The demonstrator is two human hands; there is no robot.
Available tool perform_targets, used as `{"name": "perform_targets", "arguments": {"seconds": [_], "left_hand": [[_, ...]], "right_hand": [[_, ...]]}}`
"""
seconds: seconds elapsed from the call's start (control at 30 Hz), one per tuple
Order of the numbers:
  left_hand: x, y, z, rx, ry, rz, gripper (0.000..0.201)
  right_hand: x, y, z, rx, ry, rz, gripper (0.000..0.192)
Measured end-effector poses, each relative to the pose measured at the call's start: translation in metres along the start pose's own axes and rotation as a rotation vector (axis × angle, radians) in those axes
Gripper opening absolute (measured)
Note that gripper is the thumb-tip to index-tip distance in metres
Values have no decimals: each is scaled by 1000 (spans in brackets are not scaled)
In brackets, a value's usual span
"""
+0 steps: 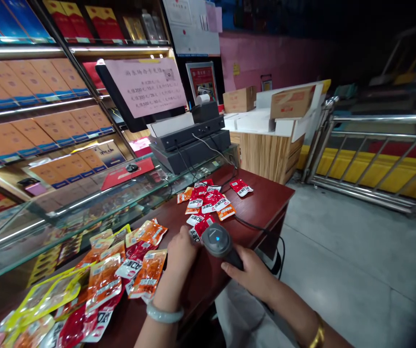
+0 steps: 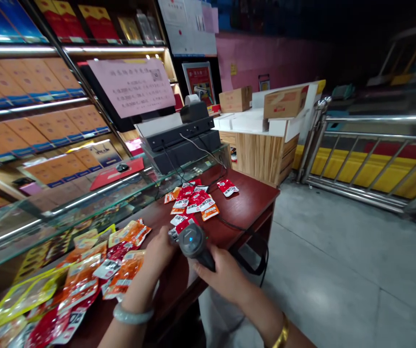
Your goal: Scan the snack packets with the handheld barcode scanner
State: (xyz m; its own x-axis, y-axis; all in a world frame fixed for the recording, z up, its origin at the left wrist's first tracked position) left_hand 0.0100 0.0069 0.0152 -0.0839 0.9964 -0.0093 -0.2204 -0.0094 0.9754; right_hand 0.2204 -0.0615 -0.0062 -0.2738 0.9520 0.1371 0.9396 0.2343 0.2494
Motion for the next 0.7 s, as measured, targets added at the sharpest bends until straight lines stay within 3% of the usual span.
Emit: {"name": "perform_targets", "arguments": {"seconds": [0.13,0.3,0.6,0.7], "left_hand": [[-14,2,-29,-357,73,90,32],[-38,8,-69,-660,99,268,51],[-65,20,-103,-862,219,329,64],[-69,24,-115,-802,246,389,64]], "right_hand": [[3,-4,2,-9,-2,-8,30],[10,-14,-10,3,38,-32,33],[20,-51,-40,-3,101,-127,36],[21,-61,-39,8,129,-161,37]]}}
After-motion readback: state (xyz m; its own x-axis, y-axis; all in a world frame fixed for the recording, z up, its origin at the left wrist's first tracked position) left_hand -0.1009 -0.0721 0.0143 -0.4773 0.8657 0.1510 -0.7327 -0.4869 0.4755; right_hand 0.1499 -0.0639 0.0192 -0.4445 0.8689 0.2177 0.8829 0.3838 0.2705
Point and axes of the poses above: each hand's wrist, its own x-axis towards the middle knuckle, its own y-axis out of the back of the hand, z = x × y, the point moved 3 cm from there along x, towards the middle knuckle, and after that the axes turned 3 degrees about -y, right-handed, at the moved point
